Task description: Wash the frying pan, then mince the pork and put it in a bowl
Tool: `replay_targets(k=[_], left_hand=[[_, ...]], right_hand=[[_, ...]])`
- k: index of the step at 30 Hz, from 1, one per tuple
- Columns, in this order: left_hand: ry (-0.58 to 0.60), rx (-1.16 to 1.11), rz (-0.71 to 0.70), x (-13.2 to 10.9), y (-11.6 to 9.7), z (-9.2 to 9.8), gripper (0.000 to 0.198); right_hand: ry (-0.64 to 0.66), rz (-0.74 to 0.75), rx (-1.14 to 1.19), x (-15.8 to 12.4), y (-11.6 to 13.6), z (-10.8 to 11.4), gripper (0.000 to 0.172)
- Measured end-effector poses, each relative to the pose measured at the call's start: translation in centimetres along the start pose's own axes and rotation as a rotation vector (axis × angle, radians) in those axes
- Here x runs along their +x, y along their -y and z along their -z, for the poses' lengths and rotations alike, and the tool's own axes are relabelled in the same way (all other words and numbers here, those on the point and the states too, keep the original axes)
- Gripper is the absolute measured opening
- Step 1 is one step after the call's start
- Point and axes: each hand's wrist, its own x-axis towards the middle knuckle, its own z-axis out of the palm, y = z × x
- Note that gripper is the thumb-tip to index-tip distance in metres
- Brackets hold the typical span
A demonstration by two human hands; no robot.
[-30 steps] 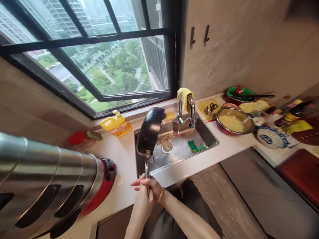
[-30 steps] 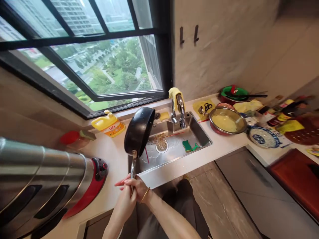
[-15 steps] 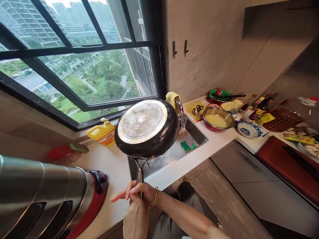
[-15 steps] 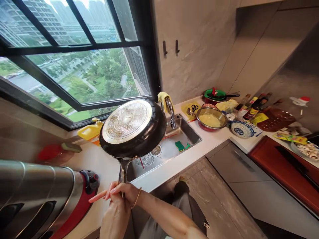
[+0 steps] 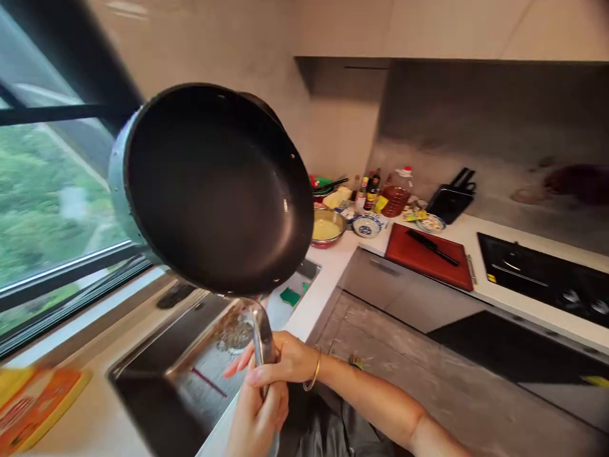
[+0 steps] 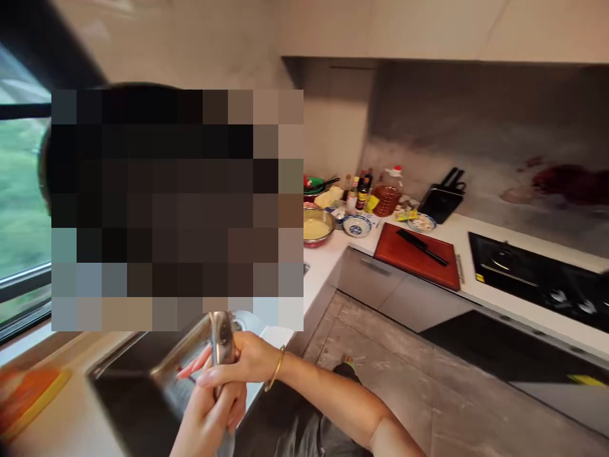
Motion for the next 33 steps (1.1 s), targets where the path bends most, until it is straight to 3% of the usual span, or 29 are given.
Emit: replay_targets(k=[3, 7, 11, 17, 21, 25, 29, 33], left_hand=[[0.208, -0.157, -0.105, 3.2, -2.3, -5.9, 0.035], [0.523, -0.304, -0.062, 6.6, -4.4, -16.5, 0.036], [0.736, -0.410, 0.039, 8.1, -6.0, -29.6, 0.038], [0.936, -0.506, 0.205, 9.1, -7.0, -51.5, 0.036], [1.013, -0.521, 0.200, 10.1, -9.0, -64.4, 0.030], [1.051, -0.520, 0.188, 12.2, -11.9, -74.7, 0.028], [1.080, -0.501, 0.166, 15.9, -13.9, -82.8, 0.024], [1.098, -0.476, 0.139, 19.9, -14.5, -88.9, 0.021]], right_hand=[[-0.328, 0.050, -0.072, -5.6, 2.9, 3.5, 0.035], [-0.755, 0.091, -0.098, -15.1, 5.6, 8.2, 0.038], [-1.067, 0.080, -0.104, -26.7, 7.3, 13.6, 0.039], [-1.399, -0.050, -0.141, -45.4, 10.0, 23.1, 0.045], [-1.521, -0.062, -0.113, -55.7, 13.5, 29.4, 0.040], [-1.567, -0.098, -0.079, -63.3, 16.9, 35.7, 0.037], [-1.589, -0.111, -0.052, -68.4, 19.2, 42.4, 0.036], [-1.597, -0.095, -0.071, -71.7, 20.4, 48.4, 0.030]])
